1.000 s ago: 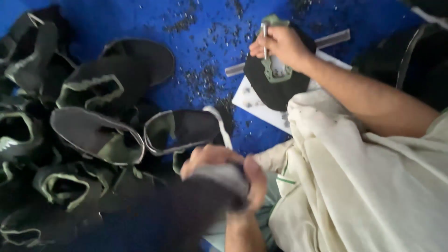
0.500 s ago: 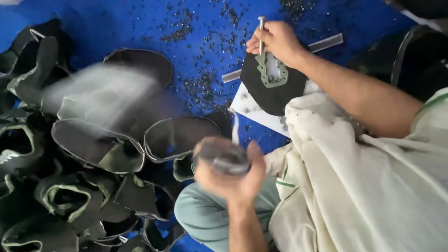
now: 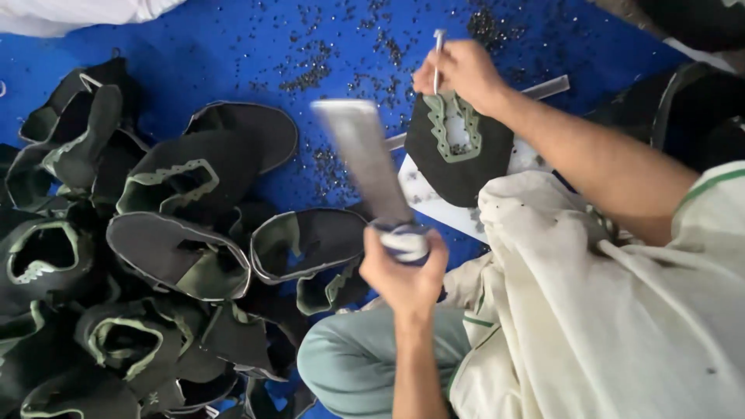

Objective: The person punches holes or sets components into shoe uppers using a punch tool and a mallet.

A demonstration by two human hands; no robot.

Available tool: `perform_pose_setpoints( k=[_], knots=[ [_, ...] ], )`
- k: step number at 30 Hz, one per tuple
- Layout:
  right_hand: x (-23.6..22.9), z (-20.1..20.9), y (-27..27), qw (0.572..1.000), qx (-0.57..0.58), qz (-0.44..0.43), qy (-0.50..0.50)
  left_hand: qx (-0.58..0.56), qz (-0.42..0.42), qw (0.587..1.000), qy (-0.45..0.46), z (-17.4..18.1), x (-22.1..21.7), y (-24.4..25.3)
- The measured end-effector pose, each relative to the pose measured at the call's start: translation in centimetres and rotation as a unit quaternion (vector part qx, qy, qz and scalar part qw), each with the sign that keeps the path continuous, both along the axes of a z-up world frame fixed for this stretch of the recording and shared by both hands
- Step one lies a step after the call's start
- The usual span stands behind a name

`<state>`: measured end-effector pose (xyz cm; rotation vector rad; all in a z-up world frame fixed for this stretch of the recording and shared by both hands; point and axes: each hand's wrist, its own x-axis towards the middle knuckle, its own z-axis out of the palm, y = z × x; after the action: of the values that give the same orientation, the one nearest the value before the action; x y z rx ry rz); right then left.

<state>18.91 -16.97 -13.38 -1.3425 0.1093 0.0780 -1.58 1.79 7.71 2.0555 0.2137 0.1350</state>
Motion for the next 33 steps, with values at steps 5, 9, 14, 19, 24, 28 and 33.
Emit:
perform_pose_setpoints(
  k=[5,9,14,19,24,28,33],
  knots=[
    [-1.2,1.2,0.8,0.992,-0.126,0.005,-0.016,0.341,-0.026,0.924,-0.17,9.2,1.0,0.3],
    [-4.5,2.7,0.9,0.933,-0.288,-0.017,-0.216,-0.049,-0.056,0.96,-0.271,2.4,3.2,-0.3],
    [-2.7,1.0,0.2,0.919,-0.282,-0.004,-0.277,0.089,-0.06,0.98,0.165,-8.4,0.8,0.8],
    [-2.7,-3.7,-5.5,0.932,0.312,-0.186,-0.014,0.14,0.0,0.938,0.318,-3.1,-6.7,4.3],
    [-6.7,-2.6,-8.6,0.929,0.303,-0.195,0.083,0.338,-0.172,0.845,0.377,-5.0,-9.6,5.4],
    [-8.9,-4.4,-10.6,0.963,0.173,-0.176,0.103,0.38,-0.215,0.891,0.129,-8.6,-5.3,5.2],
    [-8.4,-5.5,-9.8,0.977,0.001,-0.151,0.15,0.325,-0.126,0.937,-0.003,-16.6,8.2,3.0]
  ],
)
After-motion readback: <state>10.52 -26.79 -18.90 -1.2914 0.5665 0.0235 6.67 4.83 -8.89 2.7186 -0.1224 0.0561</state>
